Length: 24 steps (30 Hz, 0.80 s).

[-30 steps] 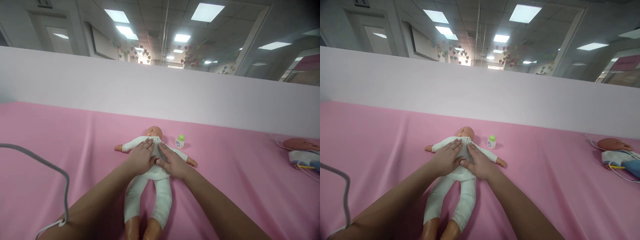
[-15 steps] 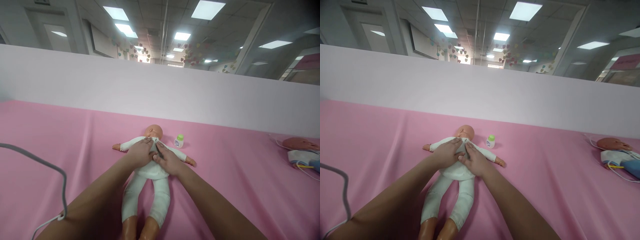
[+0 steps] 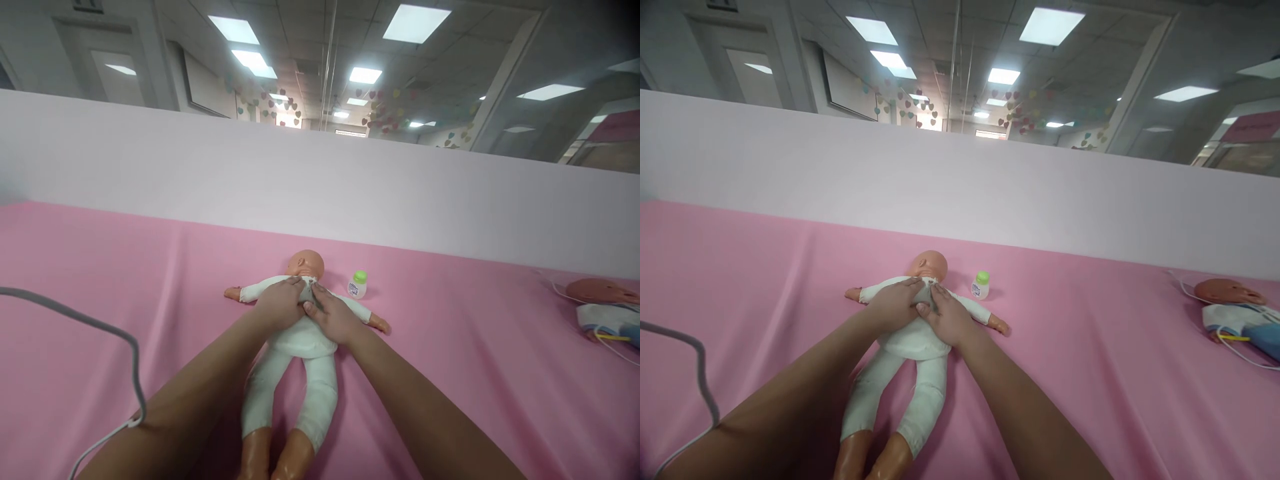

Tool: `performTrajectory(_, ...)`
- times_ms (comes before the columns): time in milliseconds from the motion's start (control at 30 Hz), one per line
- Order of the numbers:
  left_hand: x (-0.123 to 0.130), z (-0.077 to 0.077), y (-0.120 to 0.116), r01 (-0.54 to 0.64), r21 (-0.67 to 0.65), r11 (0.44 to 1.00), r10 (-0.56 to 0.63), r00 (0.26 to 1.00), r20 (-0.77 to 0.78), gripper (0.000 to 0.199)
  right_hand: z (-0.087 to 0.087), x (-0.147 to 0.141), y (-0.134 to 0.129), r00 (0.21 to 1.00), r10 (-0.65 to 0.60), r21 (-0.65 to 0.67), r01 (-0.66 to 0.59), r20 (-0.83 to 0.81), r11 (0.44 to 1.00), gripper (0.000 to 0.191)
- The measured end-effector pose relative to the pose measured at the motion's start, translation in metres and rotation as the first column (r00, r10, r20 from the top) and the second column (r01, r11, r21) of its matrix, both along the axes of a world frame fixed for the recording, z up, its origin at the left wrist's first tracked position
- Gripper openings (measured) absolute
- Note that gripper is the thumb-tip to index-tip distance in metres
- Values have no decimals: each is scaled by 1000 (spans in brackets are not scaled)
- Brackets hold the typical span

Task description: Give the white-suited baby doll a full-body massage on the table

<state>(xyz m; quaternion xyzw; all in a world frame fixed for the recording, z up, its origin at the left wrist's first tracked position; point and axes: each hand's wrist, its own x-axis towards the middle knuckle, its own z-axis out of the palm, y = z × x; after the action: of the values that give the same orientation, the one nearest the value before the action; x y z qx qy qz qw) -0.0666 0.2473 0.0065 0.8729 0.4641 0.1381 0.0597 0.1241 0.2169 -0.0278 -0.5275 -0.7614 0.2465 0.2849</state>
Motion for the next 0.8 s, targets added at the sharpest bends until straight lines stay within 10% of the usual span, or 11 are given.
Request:
performTrajectory(233, 6, 6, 24, 62, 83, 995, -64, 998, 22, 63, 10, -4, 26, 998, -49, 41, 50, -31, 998, 87)
performTrajectory(600, 8, -23, 25, 43, 62, 997, -46, 998, 48, 62, -25, -14, 41, 995, -97, -13, 97, -16, 995, 96)
performTrajectory(800, -5, -20, 20, -263, 132, 956, 225, 942, 251, 49, -19, -13, 32, 974, -216, 103, 208, 64, 973, 83)
